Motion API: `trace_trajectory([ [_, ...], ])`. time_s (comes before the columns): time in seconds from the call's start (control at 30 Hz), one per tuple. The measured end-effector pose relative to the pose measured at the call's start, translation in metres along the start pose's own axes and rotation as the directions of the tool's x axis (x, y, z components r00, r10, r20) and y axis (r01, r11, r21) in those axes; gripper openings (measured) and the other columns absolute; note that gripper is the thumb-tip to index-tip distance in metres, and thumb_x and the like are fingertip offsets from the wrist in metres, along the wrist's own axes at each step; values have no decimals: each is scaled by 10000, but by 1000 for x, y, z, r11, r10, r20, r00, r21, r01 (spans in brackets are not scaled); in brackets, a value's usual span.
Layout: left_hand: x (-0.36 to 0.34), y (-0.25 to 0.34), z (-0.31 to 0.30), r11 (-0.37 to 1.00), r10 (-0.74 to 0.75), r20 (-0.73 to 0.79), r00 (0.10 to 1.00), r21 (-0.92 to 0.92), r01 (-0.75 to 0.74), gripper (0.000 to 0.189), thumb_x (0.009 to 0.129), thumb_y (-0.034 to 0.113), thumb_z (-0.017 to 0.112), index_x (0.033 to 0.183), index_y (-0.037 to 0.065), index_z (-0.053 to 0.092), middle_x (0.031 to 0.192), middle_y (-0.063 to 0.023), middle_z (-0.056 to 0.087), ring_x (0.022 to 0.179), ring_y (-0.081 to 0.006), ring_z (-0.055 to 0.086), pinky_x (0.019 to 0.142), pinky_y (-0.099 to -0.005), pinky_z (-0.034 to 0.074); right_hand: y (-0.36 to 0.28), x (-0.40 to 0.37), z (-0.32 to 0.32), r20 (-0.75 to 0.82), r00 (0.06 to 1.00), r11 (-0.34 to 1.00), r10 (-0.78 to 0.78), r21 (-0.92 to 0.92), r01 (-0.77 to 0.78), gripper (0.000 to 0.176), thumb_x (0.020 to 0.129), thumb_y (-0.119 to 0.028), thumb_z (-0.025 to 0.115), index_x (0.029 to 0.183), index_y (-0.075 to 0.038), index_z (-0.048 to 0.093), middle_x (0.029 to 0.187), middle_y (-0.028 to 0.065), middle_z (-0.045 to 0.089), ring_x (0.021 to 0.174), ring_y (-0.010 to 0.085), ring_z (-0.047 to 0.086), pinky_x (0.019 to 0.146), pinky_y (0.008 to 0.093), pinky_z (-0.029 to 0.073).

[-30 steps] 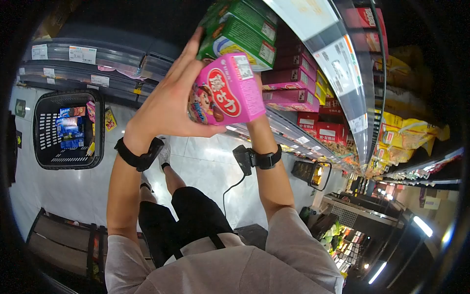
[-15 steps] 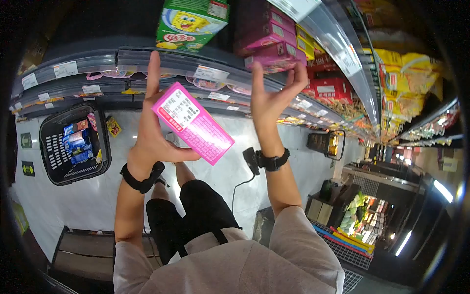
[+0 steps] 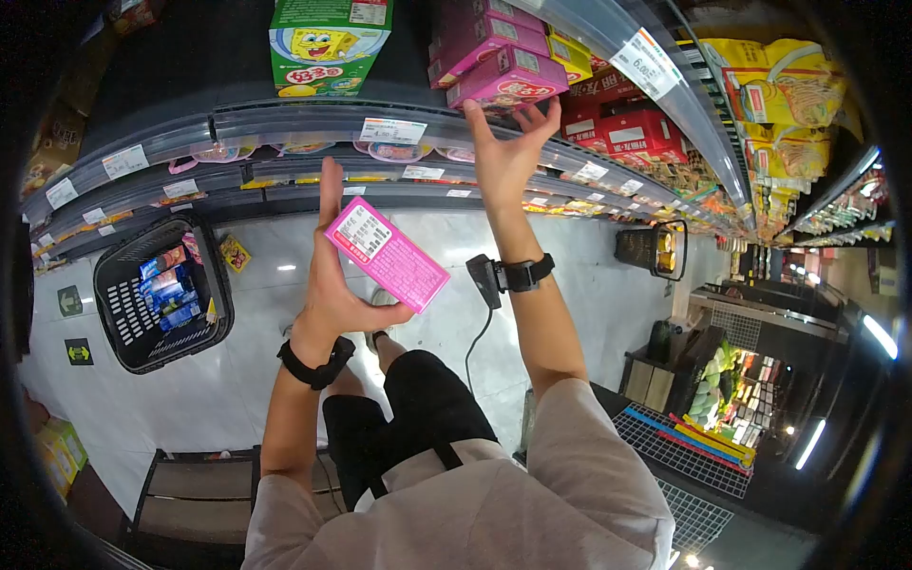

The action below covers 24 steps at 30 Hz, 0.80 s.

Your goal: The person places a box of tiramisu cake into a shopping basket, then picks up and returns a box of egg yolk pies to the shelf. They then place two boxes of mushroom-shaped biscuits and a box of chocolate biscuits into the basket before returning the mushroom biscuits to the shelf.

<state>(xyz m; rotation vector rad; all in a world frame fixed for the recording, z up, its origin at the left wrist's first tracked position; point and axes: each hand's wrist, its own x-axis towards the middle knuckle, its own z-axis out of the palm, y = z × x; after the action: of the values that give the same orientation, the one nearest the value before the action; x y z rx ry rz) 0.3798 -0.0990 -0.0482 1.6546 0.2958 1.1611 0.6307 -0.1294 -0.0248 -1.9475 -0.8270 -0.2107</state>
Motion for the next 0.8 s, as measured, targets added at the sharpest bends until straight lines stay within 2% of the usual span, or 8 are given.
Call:
trace_trajectory([
  [0.17,7,4,6,1000,-9,-11,1000,-29,9,984,566,317,961,1322,-34,438,1596,-408,81,1469,-529,260,1144,-538,334,6,3,3,37,998,996,-42,-72,45,922,758,-361,898,1388,66,377,1319,239,516,1155,320,570,1024,428,428],
  [0.3,4,0,13,996,-51,-8,999,-69,51,1076,566,296,975,1385,-25,355,1609,-372,101,1444,-474,348,1132,-513,366,9,3,3,37,996,993,-82,-82,85,835,763,-395,884,1325,50,458,1289,198,562,1106,287,592,1065,442,374],
  [0.4,2,-2,20,995,-58,13,998,-80,59,1116,570,274,982,1422,0,314,1621,-337,123,1417,-412,413,1117,-491,389,14,3,5,6,988,985,-154,-78,154,762,773,-434,862,1285,13,518,1192,125,638,1024,240,629,1142,531,246],
  [0.47,0,-1,26,992,-64,15,998,-105,65,1110,576,273,982,1421,-1,316,1616,-335,153,1387,-389,459,1105,-476,407,11,2,2,22,990,985,-139,-96,141,719,774,-437,859,1256,-2,550,1142,105,660,1008,236,636,1143,551,234],
  [0.53,-2,2,30,991,-129,30,991,-16,129,1042,606,323,967,1361,-68,364,1522,-334,358,1305,-383,547,1046,-430,465,10,2,-1,41,992,986,-119,-116,123,677,775,-440,855,1227,-16,582,1092,85,681,991,231,643,1145,572,222],
  [0.67,-6,12,36,971,-224,80,971,104,215,1077,588,342,985,1369,-59,361,1347,-255,563,1200,-335,633,980,-400,516,12,7,-2,57,989,980,-134,-138,140,591,767,-467,849,1124,-38,654,987,49,708,935,212,656,1143,573,221],
  [0.73,-3,12,47,928,-363,-8,932,-97,361,1054,583,293,999,1363,-39,373,1201,-192,647,1093,-268,684,906,-358,556,12,8,-2,52,988,978,-144,-147,150,577,756,-500,844,1065,-42,676,952,51,718,899,205,660,1135,539,241],
  [0.8,-1,13,53,866,-461,11,887,-212,453,1023,594,247,996,1357,-35,377,1184,-177,656,1064,-242,689,888,-347,564,14,11,-1,51,988,979,-143,-141,149,578,752,-509,843,1049,-41,678,934,52,720,891,207,662,1128,534,251],
])
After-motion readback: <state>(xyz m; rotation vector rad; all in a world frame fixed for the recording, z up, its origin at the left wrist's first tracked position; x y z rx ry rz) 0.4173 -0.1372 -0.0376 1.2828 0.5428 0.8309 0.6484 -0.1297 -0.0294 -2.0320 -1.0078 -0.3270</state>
